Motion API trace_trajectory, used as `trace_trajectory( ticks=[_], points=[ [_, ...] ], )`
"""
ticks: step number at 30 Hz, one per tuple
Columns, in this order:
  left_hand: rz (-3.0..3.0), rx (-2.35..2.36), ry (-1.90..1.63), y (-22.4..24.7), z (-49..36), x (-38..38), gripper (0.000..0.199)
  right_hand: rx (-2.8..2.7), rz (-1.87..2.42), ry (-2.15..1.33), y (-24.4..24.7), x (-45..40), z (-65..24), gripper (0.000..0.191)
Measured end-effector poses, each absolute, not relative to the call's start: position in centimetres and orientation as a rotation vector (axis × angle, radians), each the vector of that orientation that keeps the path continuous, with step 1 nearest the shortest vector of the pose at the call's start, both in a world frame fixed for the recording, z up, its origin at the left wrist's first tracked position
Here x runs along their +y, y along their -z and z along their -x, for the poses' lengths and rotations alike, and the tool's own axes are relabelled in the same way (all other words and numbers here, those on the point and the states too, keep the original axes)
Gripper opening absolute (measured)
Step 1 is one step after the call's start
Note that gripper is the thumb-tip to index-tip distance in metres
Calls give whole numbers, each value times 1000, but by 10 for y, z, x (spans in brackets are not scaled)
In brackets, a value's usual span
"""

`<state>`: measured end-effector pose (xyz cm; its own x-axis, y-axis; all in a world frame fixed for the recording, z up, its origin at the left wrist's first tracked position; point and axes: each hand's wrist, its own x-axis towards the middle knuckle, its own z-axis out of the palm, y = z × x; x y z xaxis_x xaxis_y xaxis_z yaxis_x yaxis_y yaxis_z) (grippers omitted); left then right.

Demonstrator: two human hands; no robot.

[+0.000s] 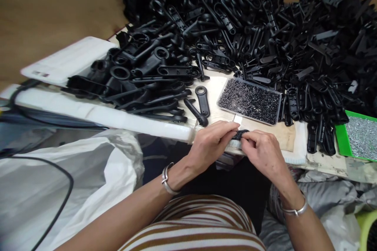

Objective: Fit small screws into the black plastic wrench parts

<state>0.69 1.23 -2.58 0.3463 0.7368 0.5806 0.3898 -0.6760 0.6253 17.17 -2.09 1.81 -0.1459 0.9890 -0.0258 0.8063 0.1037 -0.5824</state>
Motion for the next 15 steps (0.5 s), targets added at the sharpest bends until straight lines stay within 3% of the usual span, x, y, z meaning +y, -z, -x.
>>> trace_trajectory(
  ticks=[4, 15],
  points=[
    [-2226, 996, -1260, 27, -7, 12, 14, -1918, 1756, -419, -7, -25, -163, 19],
    [-2198, 995, -1275, 29, -8, 13, 16, -2348, 1443, -572, -22, -13, -187, 17]
  ],
)
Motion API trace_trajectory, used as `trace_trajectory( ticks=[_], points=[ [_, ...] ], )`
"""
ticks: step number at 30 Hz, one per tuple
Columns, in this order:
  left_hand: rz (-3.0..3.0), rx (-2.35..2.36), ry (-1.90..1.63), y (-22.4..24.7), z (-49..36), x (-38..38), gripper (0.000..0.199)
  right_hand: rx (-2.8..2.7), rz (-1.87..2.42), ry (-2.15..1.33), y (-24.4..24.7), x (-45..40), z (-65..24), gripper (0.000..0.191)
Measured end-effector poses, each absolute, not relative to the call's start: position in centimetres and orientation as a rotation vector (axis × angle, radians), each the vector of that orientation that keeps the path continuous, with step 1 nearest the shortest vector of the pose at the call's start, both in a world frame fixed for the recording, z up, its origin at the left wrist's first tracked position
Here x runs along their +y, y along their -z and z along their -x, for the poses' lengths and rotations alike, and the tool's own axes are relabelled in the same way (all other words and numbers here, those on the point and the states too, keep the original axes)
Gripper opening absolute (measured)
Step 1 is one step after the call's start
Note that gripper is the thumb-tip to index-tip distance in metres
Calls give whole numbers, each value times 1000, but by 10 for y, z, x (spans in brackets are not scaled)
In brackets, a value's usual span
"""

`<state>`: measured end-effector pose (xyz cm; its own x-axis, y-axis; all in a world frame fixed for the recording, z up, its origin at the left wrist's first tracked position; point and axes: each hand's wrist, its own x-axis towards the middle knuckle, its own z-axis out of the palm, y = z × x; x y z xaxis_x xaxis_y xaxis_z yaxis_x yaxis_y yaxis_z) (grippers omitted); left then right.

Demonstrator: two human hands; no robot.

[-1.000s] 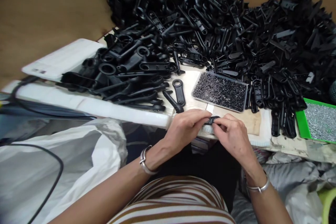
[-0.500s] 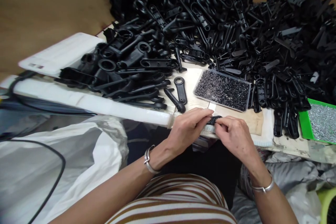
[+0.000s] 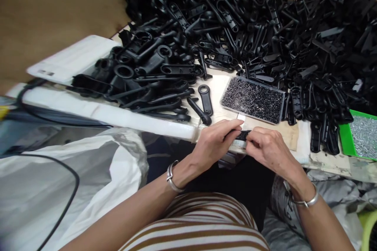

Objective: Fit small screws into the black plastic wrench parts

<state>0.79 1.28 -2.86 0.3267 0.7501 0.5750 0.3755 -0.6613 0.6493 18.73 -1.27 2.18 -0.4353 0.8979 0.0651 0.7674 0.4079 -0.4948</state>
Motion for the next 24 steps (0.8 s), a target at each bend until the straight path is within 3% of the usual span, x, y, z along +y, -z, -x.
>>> trace_trajectory(
  ticks=[11, 16, 20, 24],
  points=[
    [-2128, 1007, -1187, 24, -8, 18, 21, -2560, 1350, -677, -33, 1, -193, 24],
    [-2107, 1009, -1170, 23, -8, 17, 25, -2353, 1433, -766, -39, -12, -211, 19],
    [-2126, 1024, -1182, 22, -7, 17, 21, -2070, 1667, -401, -44, -19, -236, 19],
    [-2196, 1068, -1219, 15, -5, 19, 19, -2168, 1869, -91, -47, -5, -240, 21]
  ],
)
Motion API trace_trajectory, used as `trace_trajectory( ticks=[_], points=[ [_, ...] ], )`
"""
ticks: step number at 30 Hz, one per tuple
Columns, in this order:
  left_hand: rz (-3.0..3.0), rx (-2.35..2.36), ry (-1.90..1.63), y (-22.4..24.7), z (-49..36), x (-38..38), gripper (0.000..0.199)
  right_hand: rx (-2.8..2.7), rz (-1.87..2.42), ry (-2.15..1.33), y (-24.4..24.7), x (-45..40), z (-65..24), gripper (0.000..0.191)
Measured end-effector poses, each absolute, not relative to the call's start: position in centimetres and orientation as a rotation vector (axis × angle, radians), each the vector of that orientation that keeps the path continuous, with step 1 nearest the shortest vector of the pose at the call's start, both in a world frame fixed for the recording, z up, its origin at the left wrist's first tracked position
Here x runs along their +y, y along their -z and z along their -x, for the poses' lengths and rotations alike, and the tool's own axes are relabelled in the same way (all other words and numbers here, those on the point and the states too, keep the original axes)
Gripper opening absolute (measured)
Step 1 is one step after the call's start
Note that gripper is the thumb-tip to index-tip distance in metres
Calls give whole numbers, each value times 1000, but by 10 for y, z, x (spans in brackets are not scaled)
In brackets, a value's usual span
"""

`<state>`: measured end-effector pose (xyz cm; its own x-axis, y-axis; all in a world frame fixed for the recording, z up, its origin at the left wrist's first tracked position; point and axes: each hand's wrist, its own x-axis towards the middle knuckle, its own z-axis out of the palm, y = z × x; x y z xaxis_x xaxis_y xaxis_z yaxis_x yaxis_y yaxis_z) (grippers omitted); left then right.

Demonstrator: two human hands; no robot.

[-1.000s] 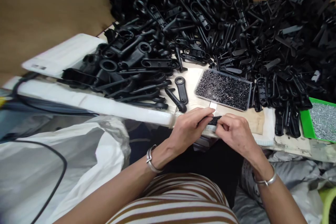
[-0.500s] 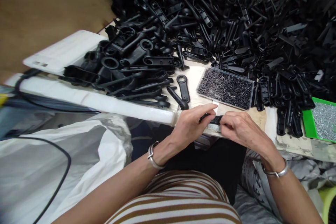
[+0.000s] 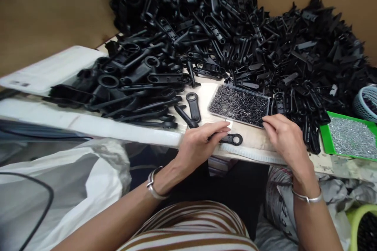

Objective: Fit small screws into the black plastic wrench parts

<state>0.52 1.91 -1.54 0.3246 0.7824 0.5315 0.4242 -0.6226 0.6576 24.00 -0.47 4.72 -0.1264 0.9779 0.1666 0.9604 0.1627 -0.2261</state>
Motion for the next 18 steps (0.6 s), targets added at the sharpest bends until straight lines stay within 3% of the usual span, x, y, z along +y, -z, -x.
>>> trace_trajectory(
  ticks=[6, 18],
  points=[
    [-2177, 1091, -1280, 5, -4, 22, 18, -2336, 2178, 105, -49, 27, -223, 18],
    [-1644, 990, -1230, 1, -4, 21, 20, -2414, 2261, 242, -44, 39, -206, 24]
  ],
)
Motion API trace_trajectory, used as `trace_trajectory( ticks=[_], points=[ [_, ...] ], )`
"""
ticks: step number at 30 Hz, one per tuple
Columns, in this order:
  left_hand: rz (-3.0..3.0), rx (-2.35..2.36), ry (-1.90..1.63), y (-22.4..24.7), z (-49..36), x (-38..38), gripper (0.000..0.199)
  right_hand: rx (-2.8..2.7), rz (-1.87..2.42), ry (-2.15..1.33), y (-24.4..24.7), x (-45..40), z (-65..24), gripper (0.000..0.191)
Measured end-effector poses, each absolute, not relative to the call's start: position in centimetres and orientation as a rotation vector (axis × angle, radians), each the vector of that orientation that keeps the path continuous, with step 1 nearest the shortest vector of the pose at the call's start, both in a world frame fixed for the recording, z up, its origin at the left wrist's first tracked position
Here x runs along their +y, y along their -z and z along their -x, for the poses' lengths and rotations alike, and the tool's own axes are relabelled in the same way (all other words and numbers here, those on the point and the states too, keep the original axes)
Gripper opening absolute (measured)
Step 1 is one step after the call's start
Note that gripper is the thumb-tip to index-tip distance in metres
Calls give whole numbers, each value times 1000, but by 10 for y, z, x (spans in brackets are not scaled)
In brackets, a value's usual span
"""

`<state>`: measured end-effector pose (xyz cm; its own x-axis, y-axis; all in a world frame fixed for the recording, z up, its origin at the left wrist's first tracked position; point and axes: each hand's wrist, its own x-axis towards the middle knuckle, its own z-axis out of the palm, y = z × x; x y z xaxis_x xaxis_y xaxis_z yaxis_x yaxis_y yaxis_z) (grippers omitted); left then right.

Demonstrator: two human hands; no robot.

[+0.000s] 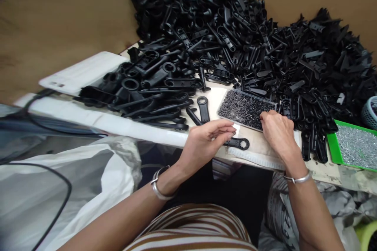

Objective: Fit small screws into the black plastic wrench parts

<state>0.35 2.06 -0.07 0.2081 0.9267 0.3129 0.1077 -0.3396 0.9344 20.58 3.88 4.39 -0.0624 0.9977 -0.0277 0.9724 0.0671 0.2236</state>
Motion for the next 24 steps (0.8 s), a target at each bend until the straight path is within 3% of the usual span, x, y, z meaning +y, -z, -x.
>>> trace_trajectory(
  ticks=[18, 20, 24],
  points=[
    [-1451, 969, -1218, 2, -6, 21, 16, 2586, -2302, 302, -37, 38, -227, 27],
    [-1392, 951, -1218, 0, -8, 22, 17, 2581, -2487, 663, -39, 36, -225, 24],
    [-1155, 885, -1214, -8, -18, 24, 18, 2235, -2650, 2044, -42, 27, -212, 29]
  ],
)
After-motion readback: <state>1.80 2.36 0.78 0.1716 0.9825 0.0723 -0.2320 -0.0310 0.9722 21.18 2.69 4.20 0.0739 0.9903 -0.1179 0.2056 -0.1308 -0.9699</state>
